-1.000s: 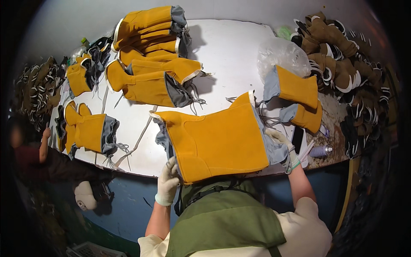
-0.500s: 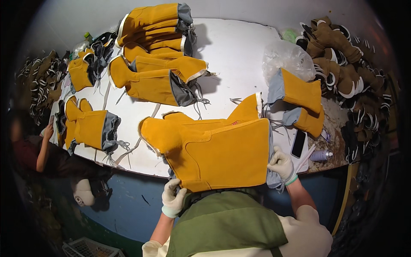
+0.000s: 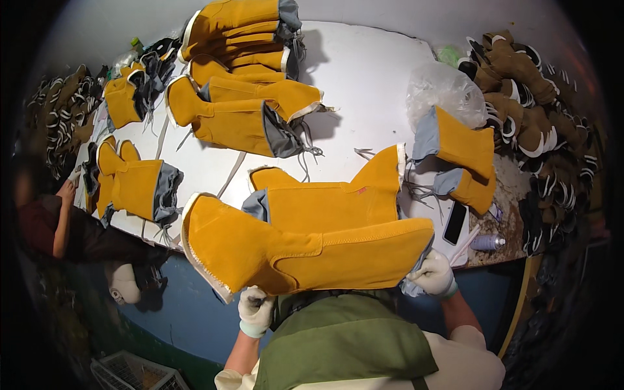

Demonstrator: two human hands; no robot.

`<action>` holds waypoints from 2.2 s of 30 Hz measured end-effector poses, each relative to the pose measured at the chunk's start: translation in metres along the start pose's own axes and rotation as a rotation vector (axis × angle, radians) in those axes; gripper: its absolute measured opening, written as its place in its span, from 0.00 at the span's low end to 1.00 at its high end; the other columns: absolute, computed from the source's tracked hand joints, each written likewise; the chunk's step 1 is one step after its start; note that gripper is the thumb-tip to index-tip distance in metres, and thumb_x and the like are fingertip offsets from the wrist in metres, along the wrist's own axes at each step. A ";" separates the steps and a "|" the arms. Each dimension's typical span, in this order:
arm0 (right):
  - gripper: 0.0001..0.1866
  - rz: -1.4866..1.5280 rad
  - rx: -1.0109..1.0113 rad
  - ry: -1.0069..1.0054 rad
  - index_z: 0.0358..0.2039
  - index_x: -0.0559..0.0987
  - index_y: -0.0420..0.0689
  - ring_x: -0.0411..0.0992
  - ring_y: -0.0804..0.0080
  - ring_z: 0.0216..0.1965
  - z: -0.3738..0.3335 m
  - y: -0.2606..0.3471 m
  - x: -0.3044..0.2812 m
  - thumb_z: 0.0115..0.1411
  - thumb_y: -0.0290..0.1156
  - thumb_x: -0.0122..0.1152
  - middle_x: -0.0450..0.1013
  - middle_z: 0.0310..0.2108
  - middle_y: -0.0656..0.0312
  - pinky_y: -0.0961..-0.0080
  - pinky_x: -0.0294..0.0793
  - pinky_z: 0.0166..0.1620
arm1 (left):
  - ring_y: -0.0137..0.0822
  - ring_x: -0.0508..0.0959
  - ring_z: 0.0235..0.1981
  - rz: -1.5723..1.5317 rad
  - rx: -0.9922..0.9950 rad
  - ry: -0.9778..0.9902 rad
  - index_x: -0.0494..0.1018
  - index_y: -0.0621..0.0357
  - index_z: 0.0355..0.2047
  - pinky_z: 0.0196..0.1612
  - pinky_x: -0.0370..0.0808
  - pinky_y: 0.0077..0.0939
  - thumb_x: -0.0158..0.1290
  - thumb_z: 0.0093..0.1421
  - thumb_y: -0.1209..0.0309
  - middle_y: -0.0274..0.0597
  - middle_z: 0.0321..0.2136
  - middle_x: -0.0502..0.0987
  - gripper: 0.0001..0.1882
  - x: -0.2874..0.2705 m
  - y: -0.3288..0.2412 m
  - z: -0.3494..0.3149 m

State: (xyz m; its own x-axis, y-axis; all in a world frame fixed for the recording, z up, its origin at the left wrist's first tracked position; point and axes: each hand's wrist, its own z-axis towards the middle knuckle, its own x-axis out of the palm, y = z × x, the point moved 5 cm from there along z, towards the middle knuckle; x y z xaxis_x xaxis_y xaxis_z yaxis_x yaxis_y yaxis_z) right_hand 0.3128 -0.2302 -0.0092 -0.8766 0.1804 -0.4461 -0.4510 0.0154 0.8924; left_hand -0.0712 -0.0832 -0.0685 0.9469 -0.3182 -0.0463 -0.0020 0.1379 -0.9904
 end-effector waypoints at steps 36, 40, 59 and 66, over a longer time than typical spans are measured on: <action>0.19 0.027 -0.683 0.105 0.42 0.81 0.50 0.74 0.48 0.48 0.062 0.095 0.059 0.46 0.27 0.68 0.73 0.50 0.49 0.58 0.75 0.47 | 0.43 0.78 0.46 -0.435 0.078 -0.223 0.67 0.66 0.52 0.52 0.73 0.37 0.54 0.58 0.71 0.49 0.46 0.76 0.22 -0.033 -0.057 0.058; 0.13 0.157 -0.564 0.119 0.44 0.78 0.46 0.74 0.49 0.48 0.065 0.097 0.061 0.58 0.30 0.63 0.74 0.49 0.48 0.60 0.73 0.49 | 0.44 0.78 0.46 -0.527 0.122 -0.221 0.66 0.67 0.53 0.52 0.73 0.37 0.53 0.58 0.71 0.49 0.47 0.75 0.23 -0.041 -0.062 0.054; 0.26 0.559 -0.194 0.136 0.51 0.75 0.34 0.73 0.58 0.51 0.031 0.066 0.046 0.50 0.20 0.68 0.73 0.49 0.50 0.68 0.70 0.54 | 0.44 0.76 0.50 -0.334 0.101 -0.182 0.66 0.70 0.53 0.54 0.72 0.35 0.46 0.47 0.85 0.50 0.49 0.73 0.28 -0.041 -0.072 0.057; 0.23 0.425 -0.213 0.106 0.48 0.76 0.34 0.74 0.58 0.46 0.023 0.078 0.041 0.51 0.25 0.70 0.74 0.46 0.50 0.70 0.72 0.49 | 0.46 0.75 0.50 -0.340 0.069 -0.207 0.62 0.70 0.57 0.56 0.71 0.37 0.47 0.48 0.86 0.50 0.51 0.72 0.32 -0.030 -0.069 0.072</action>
State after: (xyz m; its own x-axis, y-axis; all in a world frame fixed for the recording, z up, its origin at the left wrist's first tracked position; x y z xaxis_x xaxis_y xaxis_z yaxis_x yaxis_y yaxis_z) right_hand 0.2456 -0.1993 0.0438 -0.9979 0.0260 -0.0594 -0.0639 -0.2417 0.9682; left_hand -0.0760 -0.0153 0.0105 0.9345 -0.1619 0.3169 0.3377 0.1223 -0.9333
